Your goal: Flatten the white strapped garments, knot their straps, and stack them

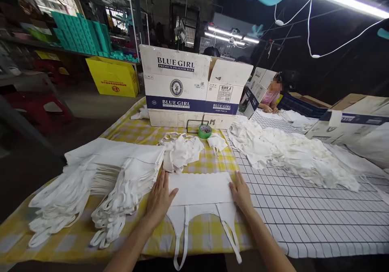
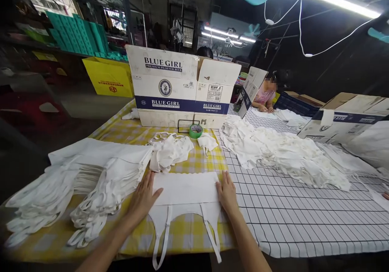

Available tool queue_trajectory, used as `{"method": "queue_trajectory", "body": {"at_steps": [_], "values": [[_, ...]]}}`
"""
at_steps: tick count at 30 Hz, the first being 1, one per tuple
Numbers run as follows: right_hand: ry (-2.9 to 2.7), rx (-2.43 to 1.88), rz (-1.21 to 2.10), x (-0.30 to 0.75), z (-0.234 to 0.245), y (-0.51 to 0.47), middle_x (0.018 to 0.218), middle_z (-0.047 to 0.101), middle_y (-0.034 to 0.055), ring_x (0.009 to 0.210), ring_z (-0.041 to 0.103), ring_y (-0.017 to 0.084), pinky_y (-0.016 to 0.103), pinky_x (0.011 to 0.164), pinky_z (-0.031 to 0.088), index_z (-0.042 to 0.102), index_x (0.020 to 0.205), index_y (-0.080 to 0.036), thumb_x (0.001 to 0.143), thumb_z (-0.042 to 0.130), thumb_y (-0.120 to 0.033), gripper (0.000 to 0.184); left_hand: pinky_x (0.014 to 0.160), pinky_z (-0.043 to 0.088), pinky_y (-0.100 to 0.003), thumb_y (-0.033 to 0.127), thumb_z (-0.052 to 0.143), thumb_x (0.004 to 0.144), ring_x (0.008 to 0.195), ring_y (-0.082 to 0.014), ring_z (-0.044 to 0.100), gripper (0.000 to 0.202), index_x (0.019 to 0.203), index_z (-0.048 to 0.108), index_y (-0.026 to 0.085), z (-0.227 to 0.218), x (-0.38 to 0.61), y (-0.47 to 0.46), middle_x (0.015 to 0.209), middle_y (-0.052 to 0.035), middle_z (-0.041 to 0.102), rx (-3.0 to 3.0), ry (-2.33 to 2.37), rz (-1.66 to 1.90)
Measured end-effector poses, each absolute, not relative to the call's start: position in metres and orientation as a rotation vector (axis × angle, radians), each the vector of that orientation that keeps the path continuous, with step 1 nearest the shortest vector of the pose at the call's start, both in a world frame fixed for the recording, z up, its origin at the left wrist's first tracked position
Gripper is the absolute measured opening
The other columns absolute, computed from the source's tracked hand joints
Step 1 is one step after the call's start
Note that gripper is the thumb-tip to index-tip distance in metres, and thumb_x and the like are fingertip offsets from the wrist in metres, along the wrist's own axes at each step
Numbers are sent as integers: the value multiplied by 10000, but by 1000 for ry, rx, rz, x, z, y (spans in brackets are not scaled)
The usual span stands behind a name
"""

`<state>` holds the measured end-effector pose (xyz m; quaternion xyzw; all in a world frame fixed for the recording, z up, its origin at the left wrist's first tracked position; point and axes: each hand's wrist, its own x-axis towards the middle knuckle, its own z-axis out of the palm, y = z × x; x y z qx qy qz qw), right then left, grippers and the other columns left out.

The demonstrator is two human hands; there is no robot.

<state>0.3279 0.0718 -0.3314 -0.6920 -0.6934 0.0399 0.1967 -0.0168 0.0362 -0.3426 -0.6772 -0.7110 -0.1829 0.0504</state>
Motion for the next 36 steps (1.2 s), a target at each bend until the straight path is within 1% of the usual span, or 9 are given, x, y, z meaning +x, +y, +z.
{"method": "queue_trajectory", "body": {"at_steps": [2, 5, 9, 12, 18, 26, 30, 33, 36], "values": [[-1715, -2003, 133, 324, -327, 75, 1294, 461, 163, 1187, 433, 267, 398, 921, 372, 338, 1344, -122, 875, 280, -419, 558, 967, 351, -381, 378, 395, 853, 1200, -285, 414, 534, 1296, 364, 82, -332, -8, 40, 1314, -185, 427, -1952, -2275, -526], [-1579, -2091, 217, 315, -323, 85, 1037, 600, 171, 925, 573, 289, 404, 774, 428, 519, 1152, -121, 819, 367, -422, 474, 812, 437, -371, 324, 382, 865, 1004, -298, 543, 398, 1141, 484, 56, -310, 5, 50, 1102, -200, 543, -1845, -2478, -426], [-1600, -2077, 328, 309, -323, 98, 744, 632, 87, 645, 581, 224, 326, 579, 424, 593, 789, -179, 747, 432, -361, 247, 740, 447, -355, 326, 442, 845, 923, -293, 582, 370, 1059, 518, 34, -291, 4, 67, 1027, -218, 578, -1821, -2775, -351], [-1610, -2015, 378, 309, -322, 98, 671, 608, 54, 588, 550, 186, 281, 523, 393, 550, 689, -197, 748, 404, -338, 212, 704, 439, -334, 335, 493, 808, 877, -280, 604, 295, 932, 586, 85, -289, -7, 77, 929, -174, 634, -1965, -2859, -295], [-1554, -1955, 382, 312, -318, 84, 740, 615, 41, 637, 551, 174, 260, 547, 385, 525, 823, -188, 810, 347, -373, 257, 670, 399, -277, 277, 535, 746, 833, -223, 600, 156, 817, 589, 149, -297, -16, 80, 874, -100, 647, -2184, -2745, -353], [-1538, -2065, 325, 326, -324, 72, 747, 618, 16, 637, 560, 176, 254, 546, 355, 514, 1057, -203, 802, 418, -373, 320, 623, 384, -276, 299, 475, 815, 744, -211, 594, 158, 917, 544, 201, -301, -7, 76, 768, -36, 625, -2205, -2638, -461], [-1556, -2111, 270, 329, -323, 73, 758, 626, 21, 640, 565, 182, 265, 554, 360, 523, 1091, -208, 817, 420, -391, 345, 702, 412, -317, 266, 412, 859, 840, -239, 594, 261, 1091, 497, 182, -306, 0, 67, 934, -90, 625, -2118, -2501, -511], [-1589, -2094, 204, 323, -320, 73, 1026, 612, 71, 851, 575, 201, 289, 661, 396, 484, 1182, -209, 858, 367, -376, 383, 846, 399, -379, 254, 390, 872, 1035, -276, 530, 364, 1218, 445, 155, -310, 7, 57, 1127, -140, 563, -2098, -2193, -616], [-1826, -1968, 66, 314, -320, 72, 1309, 464, 66, 1143, 447, 210, 332, 866, 358, 416, 1282, -247, 900, 314, -354, 410, 1000, 307, -411, 309, 397, 877, 1237, -276, 374, 457, 1315, 380, 180, -315, 12, 49, 1319, -121, 447, -2338, -1863, -651]]}}
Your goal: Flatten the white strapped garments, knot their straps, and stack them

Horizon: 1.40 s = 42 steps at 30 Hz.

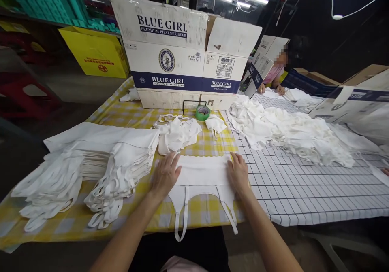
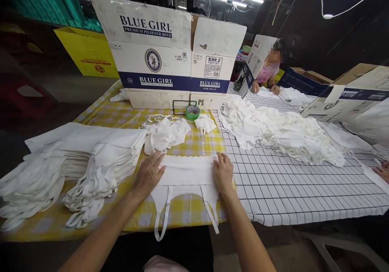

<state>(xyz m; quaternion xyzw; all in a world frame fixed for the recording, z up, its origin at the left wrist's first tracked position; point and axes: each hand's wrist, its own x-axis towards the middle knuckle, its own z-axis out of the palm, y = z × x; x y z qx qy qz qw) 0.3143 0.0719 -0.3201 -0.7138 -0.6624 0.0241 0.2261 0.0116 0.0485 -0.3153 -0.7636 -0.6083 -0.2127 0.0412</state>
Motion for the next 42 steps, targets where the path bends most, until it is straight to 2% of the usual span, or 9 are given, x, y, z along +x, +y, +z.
{"method": "queue_trajectory", "body": {"at_steps": [3, 7, 12, 18, 25, 30, 35, 38, 42], "values": [[-2135, -1857, -57, 309, -325, 71, 1416, 352, 23, 1279, 301, 214, 390, 985, 262, 373, 1330, -287, 926, 273, -366, 424, 1065, 233, -416, 388, 398, 877, 1325, -245, 246, 521, 1367, 310, 235, -323, 12, 44, 1433, -63, 316, -2588, -1672, -558], [-2227, -1934, -56, 313, -333, 72, 1461, 264, -24, 1336, 196, 197, 412, 1037, 196, 291, 1378, -303, 938, 209, -415, 461, 1090, 150, -441, 421, 333, 899, 1350, -212, 190, 530, 1398, 226, 277, -329, 6, 42, 1479, -30, 205, -2645, -1723, -412], [-2233, -1996, -21, 320, -335, 72, 1481, 188, -54, 1357, 134, 175, 414, 1062, 169, 205, 1408, -302, 936, 151, -458, 500, 1094, 105, -459, 437, 307, 902, 1355, -209, 170, 560, 1415, 158, 270, -331, -3, 36, 1481, -23, 185, -2592, -1810, -339], [-2205, -2068, -7, 323, -336, 71, 1485, 171, -44, 1362, 108, 161, 423, 1069, 161, 188, 1416, -274, 934, 109, -466, 525, 1091, 111, -476, 462, 274, 904, 1359, -205, 156, 571, 1416, 161, 237, -333, -10, 30, 1487, -27, 155, -2521, -1891, -303], [-2155, -2128, 9, 333, -340, 68, 1488, 159, -37, 1366, 89, 176, 448, 1061, 173, 178, 1418, -268, 935, 112, -461, 524, 1099, 108, -457, 442, 293, 902, 1350, -213, 189, 567, 1410, 197, 209, -333, -15, 27, 1474, -51, 212, -2470, -1900, -356], [-2114, -2110, -8, 337, -341, 65, 1480, 205, -6, 1359, 125, 177, 442, 1057, 185, 229, 1406, -243, 941, 153, -435, 509, 1074, 203, -450, 413, 358, 884, 1293, -245, 306, 538, 1364, 310, 176, -334, -19, 31, 1412, -90, 353, -2475, -1927, -470], [-2067, -2072, -53, 336, -339, 63, 1460, 267, 33, 1348, 171, 182, 424, 1051, 187, 305, 1381, -226, 946, 196, -386, 476, 930, 392, -394, 352, 438, 833, 1082, -266, 490, 461, 1241, 465, 138, -333, -18, 51, 1155, -131, 545, -2271, -2091, -690], [-2058, -2081, -36, 335, -337, 63, 1461, 264, 34, 1347, 176, 187, 421, 1049, 179, 314, 1376, -228, 945, 193, -389, 476, 845, 422, -407, 385, 483, 795, 968, -290, 526, 387, 1074, 572, 132, -328, -11, 65, 980, -130, 577, -2053, -2276, -624], [-2039, -2080, -15, 335, -335, 63, 1465, 254, 23, 1348, 171, 183, 410, 1051, 165, 319, 1373, -232, 944, 177, -401, 482, 721, 438, -374, 436, 514, 759, 877, -296, 552, 349, 905, 593, 129, -322, -6, 80, 905, -138, 578, -1941, -2468, -523]]}}
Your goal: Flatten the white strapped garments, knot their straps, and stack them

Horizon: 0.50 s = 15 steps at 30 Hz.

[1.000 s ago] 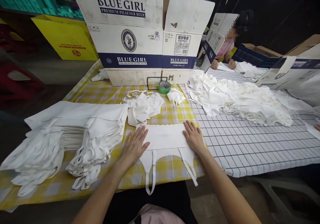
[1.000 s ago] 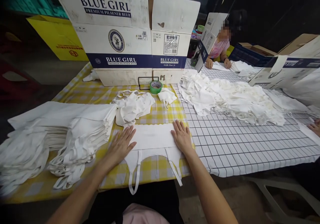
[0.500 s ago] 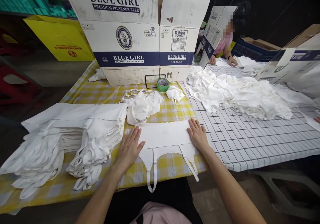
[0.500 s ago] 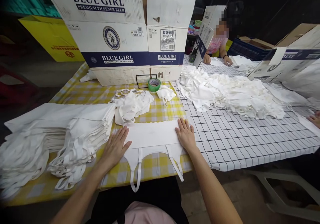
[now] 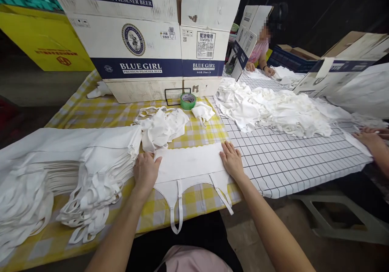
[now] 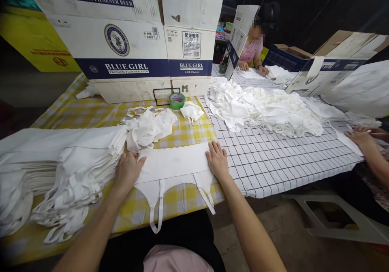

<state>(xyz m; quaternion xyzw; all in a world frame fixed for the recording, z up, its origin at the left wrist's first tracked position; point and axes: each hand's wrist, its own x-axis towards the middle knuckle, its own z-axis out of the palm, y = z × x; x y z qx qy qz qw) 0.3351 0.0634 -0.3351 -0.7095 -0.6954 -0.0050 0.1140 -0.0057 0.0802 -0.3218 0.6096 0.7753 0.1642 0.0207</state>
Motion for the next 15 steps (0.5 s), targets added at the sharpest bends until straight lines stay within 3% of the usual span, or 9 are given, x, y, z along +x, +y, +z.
{"method": "queue_trajectory", "body": {"at_steps": [6, 12, 15], "values": [[-1959, -2014, -23, 337, -333, 63, 1415, 354, 57, 1320, 234, 191, 393, 1041, 191, 393, 1324, -188, 935, 225, -370, 460, 579, 365, -283, 402, 535, 719, 658, -199, 551, 222, 628, 526, 200, -318, -13, 92, 742, -47, 586, 1862, 2202, 434], [-1883, -1947, 24, 338, -328, 61, 1342, 434, 96, 1237, 349, 228, 397, 989, 263, 483, 1234, -176, 905, 304, -344, 411, 514, 304, -239, 367, 548, 714, 529, -144, 486, 174, 651, 480, 220, -316, -11, 84, 563, 36, 515, 1813, 2131, 625], [-1791, -1971, 86, 334, -324, 59, 1281, 481, 90, 1179, 393, 234, 390, 962, 277, 527, 1169, -189, 879, 349, -340, 373, 535, 333, -232, 370, 530, 737, 555, -145, 524, 153, 711, 509, 220, -314, -8, 78, 599, 32, 558, 1779, 2097, 770]]}}
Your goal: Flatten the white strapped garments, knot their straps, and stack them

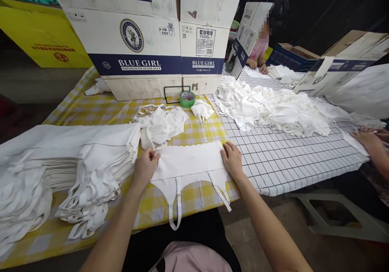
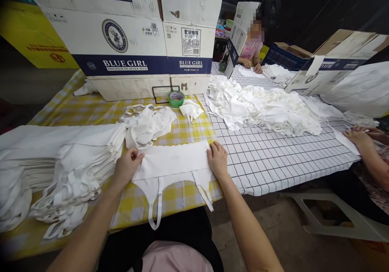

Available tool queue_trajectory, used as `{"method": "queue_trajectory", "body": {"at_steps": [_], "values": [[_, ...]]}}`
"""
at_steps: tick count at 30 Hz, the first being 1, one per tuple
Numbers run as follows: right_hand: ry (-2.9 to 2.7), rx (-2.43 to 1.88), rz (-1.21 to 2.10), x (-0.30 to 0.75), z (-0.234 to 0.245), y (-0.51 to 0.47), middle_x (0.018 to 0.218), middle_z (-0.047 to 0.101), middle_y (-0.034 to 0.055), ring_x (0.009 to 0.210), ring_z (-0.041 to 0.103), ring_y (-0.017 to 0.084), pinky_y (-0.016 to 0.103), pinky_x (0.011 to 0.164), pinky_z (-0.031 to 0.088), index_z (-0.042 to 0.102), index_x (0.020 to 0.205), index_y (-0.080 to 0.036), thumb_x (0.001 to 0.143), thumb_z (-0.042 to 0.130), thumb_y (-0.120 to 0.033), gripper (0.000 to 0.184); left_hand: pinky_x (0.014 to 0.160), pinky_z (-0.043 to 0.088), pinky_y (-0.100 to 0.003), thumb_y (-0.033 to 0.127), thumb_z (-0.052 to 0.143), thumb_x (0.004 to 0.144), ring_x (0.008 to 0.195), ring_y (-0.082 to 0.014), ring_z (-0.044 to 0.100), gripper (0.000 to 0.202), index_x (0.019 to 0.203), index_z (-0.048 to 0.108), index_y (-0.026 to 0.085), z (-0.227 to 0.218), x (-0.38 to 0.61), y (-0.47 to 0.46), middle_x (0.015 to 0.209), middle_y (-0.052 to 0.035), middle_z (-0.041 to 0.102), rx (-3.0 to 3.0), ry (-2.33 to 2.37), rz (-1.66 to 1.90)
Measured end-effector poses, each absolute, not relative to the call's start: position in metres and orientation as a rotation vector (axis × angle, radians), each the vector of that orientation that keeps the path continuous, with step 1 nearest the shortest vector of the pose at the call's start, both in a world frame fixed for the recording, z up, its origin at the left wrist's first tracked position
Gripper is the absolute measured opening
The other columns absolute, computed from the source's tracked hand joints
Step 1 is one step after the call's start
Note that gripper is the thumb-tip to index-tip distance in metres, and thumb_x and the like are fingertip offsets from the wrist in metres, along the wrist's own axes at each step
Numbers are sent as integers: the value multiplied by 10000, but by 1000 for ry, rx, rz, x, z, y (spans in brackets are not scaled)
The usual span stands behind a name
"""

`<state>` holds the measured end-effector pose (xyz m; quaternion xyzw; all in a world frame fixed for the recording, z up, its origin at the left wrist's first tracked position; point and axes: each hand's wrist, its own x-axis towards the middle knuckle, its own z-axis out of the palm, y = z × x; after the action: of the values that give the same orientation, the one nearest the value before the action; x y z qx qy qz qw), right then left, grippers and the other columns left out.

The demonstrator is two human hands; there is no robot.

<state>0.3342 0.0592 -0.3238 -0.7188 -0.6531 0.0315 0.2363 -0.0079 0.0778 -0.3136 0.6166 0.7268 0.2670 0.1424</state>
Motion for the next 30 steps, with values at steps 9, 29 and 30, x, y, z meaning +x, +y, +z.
{"method": "queue_trajectory", "body": {"at_steps": [9, 29, 30], "values": [[-1480, -2290, 349, 320, -314, 86, 778, 610, 96, 819, 524, 273, 454, 810, 304, 551, 838, -166, 774, 439, -334, 212, 643, 426, -246, 368, 481, 777, 740, -195, 628, 271, 918, 621, 183, -309, -5, 75, 798, -37, 687, 1665, 1926, 977], [-1236, -2072, 1003, 332, -301, 100, 621, 546, -2, 522, 487, 122, 217, 441, 350, 541, 747, -169, 703, 496, -501, 338, 631, 441, -233, 401, 455, 808, 690, -159, 625, 250, 854, 575, 187, -328, -6, 81, 769, -26, 670, 1551, 1862, 1181], [-1225, -2071, 1031, 332, -301, 100, 581, 523, -12, 491, 465, 113, 214, 420, 334, 534, 719, -169, 699, 503, -499, 332, 634, 444, -233, 400, 464, 801, 694, -159, 627, 246, 853, 576, 187, -329, -6, 82, 776, -28, 671, 1544, 1864, 1173]]}}
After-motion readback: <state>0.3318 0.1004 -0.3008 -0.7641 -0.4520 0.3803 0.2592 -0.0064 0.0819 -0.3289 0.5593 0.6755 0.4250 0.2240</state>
